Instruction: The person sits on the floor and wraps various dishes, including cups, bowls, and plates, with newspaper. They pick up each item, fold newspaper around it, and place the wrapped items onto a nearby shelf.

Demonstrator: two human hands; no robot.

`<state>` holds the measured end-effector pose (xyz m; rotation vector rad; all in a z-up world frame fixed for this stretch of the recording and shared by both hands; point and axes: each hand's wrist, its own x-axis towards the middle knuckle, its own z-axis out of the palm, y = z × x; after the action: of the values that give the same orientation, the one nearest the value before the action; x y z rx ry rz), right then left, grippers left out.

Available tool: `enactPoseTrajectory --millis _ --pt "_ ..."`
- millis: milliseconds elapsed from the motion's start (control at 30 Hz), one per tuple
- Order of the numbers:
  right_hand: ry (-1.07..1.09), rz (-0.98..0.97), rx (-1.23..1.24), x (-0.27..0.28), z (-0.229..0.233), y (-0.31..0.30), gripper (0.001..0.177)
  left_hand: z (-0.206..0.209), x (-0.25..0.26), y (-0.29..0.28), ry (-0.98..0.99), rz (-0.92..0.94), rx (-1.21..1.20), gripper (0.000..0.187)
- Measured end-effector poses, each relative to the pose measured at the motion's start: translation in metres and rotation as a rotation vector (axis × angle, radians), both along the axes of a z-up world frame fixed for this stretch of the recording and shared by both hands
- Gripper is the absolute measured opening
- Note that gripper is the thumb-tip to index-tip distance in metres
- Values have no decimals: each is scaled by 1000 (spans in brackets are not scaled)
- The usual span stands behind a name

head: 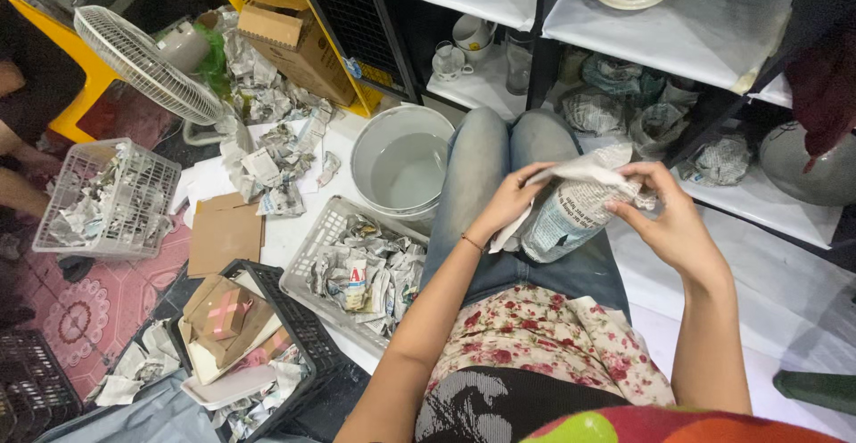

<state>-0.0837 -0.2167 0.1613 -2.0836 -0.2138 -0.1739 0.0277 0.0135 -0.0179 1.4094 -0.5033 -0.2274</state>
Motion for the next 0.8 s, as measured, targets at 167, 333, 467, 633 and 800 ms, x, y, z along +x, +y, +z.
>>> enactPoseTrajectory --millis 167,333,467,633,800 --pt "-31 -20 6 -9 5 4 68 37 -7 -5 7 215 141 32" --pt "-7 33 -117 -18 6 5 43 91 -32 -2 -529 779 746 36" --pt "-12 143 -93 -20 8 -4 32 104 -46 -2 -363 327 531 22" --pt "-2 335 -87 -25 17 -13 24 75 -35 -2 -238 -176 99 29" --pt "62 402 -89 -27 25 -16 18 23 -14 7 153 -359 -9 38"
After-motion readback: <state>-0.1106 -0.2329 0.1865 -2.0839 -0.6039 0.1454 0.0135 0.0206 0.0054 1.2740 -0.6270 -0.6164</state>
